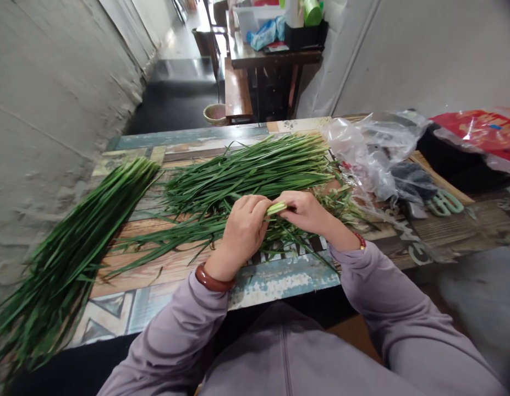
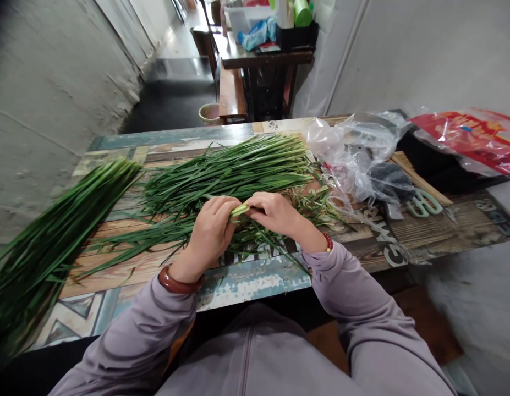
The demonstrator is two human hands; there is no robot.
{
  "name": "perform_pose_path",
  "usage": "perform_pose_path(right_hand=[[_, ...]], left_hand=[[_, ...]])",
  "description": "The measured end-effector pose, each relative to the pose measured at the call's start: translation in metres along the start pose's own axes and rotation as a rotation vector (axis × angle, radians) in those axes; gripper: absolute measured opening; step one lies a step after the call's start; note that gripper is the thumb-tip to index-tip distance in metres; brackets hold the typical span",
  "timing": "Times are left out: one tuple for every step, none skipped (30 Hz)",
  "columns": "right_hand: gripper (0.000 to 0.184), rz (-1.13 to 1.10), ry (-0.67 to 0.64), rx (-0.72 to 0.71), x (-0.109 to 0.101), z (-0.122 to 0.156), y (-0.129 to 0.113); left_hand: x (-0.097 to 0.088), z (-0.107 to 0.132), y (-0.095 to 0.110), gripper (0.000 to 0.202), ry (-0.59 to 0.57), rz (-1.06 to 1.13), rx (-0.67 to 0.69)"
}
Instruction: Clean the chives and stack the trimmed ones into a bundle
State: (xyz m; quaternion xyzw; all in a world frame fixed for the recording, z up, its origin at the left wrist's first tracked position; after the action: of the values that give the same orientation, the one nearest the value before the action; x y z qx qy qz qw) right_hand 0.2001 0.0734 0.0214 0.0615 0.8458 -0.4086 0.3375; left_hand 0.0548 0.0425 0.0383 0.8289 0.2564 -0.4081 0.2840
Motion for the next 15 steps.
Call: perform_pose_path(right_hand=[[0.015, -0.011, 0.021, 0.023, -0.001, 0.000, 0.000], [0.013, -0.028, 0.044, 0.058, -0.003, 0.000, 0.000], [0.012, -0.051, 0.067, 0.101, -0.005, 0.000, 0.000], [0.011, -0.084, 0.088, 0.149, -0.007, 0.000, 0.001], [0.012, -0.127, 0.104, 0.195, -0.009, 0.000, 0.003], [0.015, -0.178, 0.112, 0.237, -0.010, 0.001, 0.004], [0.018, -0.233, 0.114, 0.273, -0.010, 0.001, 0.006], [0.020, -0.285, 0.113, 0.302, -0.010, 0.002, 0.009], [0.022, -0.329, 0.114, 0.324, -0.010, 0.002, 0.011], [0.023, -0.360, 0.120, 0.340, -0.010, 0.002, 0.014], [0.024, -0.376, 0.132, 0.349, -0.011, 0.003, 0.016], [0.024, -0.377, 0.149, 0.351, -0.011, 0.003, 0.018], [0.023, -0.363, 0.166, 0.349, -0.012, 0.003, 0.019], [0.020, -0.332, 0.182, 0.343, -0.013, 0.003, 0.019], [0.017, -0.288, 0.196, 0.333, -0.015, 0.002, 0.019]], left_hand=[[0.002, 0.001, -0.001, 0.022, -0.029, -0.025, -0.013], [0.005, 0.001, -0.003, 0.023, -0.061, -0.048, -0.033], [0.007, 0.002, -0.005, 0.024, -0.093, -0.064, -0.062], [0.009, 0.003, -0.007, 0.024, -0.121, -0.065, -0.100], [0.010, 0.004, -0.010, 0.023, -0.142, -0.049, -0.140], [0.011, 0.005, -0.012, 0.022, -0.153, -0.021, -0.182], [0.011, 0.005, -0.015, 0.020, -0.156, 0.017, -0.220], [0.011, 0.005, -0.018, 0.018, -0.151, 0.058, -0.254], [0.011, 0.005, -0.020, 0.017, -0.142, 0.097, -0.283], [0.011, 0.005, -0.022, 0.017, -0.135, 0.131, -0.304], [0.010, 0.005, -0.023, 0.017, -0.129, 0.157, -0.320], [0.010, 0.004, -0.024, 0.017, -0.125, 0.176, -0.331], [0.010, 0.004, -0.025, 0.017, -0.121, 0.189, -0.338], [0.010, 0.004, -0.026, 0.017, -0.119, 0.197, -0.343], [0.010, 0.004, -0.026, 0.017, -0.118, 0.201, -0.346]])
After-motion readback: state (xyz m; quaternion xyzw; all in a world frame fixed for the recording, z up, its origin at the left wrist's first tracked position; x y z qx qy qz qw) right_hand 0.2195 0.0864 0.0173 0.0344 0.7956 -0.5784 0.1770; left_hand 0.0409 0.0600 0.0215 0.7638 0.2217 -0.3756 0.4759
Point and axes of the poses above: each hand's wrist, its own z-axis away from the middle knuckle, its own x-axis out of the palm, y = z × x, the point moved 5 cm from there along -z, towards the middle knuckle, and after that the axes turned 1 degree about -z, right-handed, at the moved point
